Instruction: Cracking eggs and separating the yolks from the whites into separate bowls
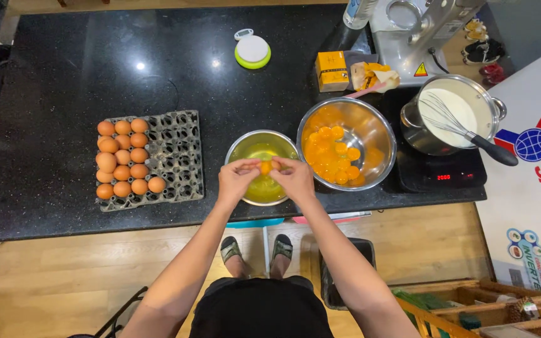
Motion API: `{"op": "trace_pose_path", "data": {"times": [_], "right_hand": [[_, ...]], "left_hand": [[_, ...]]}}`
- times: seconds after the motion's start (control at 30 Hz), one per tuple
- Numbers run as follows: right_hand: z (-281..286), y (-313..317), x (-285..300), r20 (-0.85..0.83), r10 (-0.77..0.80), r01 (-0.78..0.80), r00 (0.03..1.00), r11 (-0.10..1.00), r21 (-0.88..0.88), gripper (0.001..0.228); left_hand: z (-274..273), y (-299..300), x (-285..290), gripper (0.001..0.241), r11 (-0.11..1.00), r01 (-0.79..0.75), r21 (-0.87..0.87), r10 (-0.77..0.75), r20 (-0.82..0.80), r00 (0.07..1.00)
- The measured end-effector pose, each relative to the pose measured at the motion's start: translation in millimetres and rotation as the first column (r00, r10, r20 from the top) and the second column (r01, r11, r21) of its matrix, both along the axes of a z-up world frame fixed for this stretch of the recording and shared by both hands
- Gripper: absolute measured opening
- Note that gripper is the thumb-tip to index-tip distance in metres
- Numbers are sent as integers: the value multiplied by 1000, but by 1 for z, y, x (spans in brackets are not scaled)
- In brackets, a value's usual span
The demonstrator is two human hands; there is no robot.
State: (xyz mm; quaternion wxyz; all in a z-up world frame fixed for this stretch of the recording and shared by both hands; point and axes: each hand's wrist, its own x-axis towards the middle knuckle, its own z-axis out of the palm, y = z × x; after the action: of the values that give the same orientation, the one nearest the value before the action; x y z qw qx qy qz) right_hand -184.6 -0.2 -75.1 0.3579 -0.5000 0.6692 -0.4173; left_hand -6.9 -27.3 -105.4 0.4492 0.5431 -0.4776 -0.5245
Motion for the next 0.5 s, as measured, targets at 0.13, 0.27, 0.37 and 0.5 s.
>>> {"op": "trace_pose_path", "data": {"times": [0.13, 0.27, 0.37, 0.5], "right_hand": [[14, -3, -5, 95, 8, -8, 995, 1000, -3, 40], [24, -5, -9, 188, 40, -27, 981, 997, -72, 42], [32, -5, -11, 146, 101, -78, 984, 985, -156, 45], [53, -2, -15, -92, 135, -154, 987, 955, -255, 47]], "left_hand": [[24, 13, -3, 33, 999, -18, 44, 29, -248, 968], [38, 18, -4, 35, 998, -7, 64, 30, -368, 929], [19, 15, -5, 36, 997, -10, 77, 43, -433, 900], [13, 14, -5, 36, 992, -39, 117, 95, -527, 844]]}}
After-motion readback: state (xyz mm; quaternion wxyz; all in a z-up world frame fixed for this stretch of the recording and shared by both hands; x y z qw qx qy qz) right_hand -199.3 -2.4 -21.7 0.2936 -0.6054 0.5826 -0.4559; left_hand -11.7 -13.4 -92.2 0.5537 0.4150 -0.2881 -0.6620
